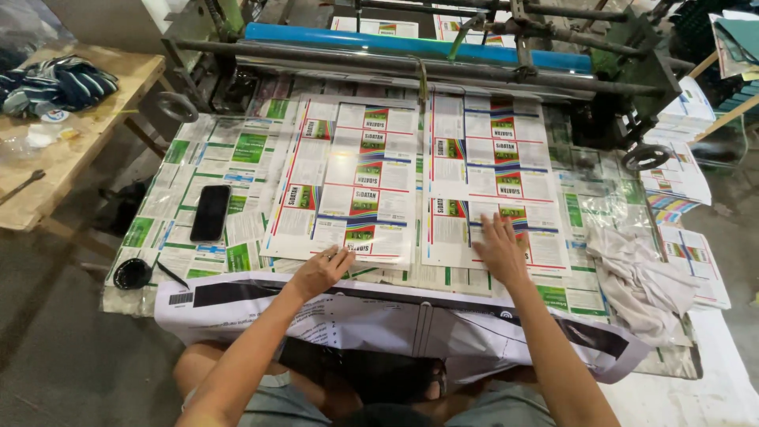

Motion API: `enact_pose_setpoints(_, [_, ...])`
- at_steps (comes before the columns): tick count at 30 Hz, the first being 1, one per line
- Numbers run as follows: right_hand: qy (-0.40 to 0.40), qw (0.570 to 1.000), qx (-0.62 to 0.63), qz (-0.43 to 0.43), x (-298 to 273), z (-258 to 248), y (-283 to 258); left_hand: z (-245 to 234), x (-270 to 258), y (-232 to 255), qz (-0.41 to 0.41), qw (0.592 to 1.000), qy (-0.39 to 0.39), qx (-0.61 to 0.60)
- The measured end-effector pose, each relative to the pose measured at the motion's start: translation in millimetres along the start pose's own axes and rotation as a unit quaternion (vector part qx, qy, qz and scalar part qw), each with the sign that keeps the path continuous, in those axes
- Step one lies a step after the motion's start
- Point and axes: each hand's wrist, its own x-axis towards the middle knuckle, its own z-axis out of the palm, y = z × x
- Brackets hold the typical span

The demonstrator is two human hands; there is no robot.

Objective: The person sits on the floor and sorts printed paper sheets on a table. They pick up sheets, separate them, and place them into neat stacks using both hands.

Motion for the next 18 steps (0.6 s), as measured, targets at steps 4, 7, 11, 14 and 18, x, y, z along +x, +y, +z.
enact_pose_setpoints(4, [-0.035,0.997,-0.014,-0.072,-44.4,-13.5,-7.3,-8.1,2.7,1.2,0.002,1.0,-0.014,-0.021])
enact_pose_setpoints(7, [-0.026,0.994,-0.056,-0.09,-50.7,-6.3,3.6,-14.5,8.3,6.5,0.0,1.0,0.008,-0.022])
enact_pose_setpoints(11, [-0.032,0.986,-0.093,-0.131,-42.6,-19.8,4.0,-35.7,25.6,11.0,-0.073,0.996,0.031,-0.043])
enact_pose_setpoints(14, [-0.011,0.98,-0.094,-0.175,-37.4,-28.4,5.3,-43.1,35.0,8.3,-0.178,0.98,0.06,-0.068])
enact_pose_setpoints(18, [0.048,0.949,-0.09,-0.3,-33.6,-16.5,26.9,-40.6,43.5,-7.6,-0.279,0.937,0.081,-0.194])
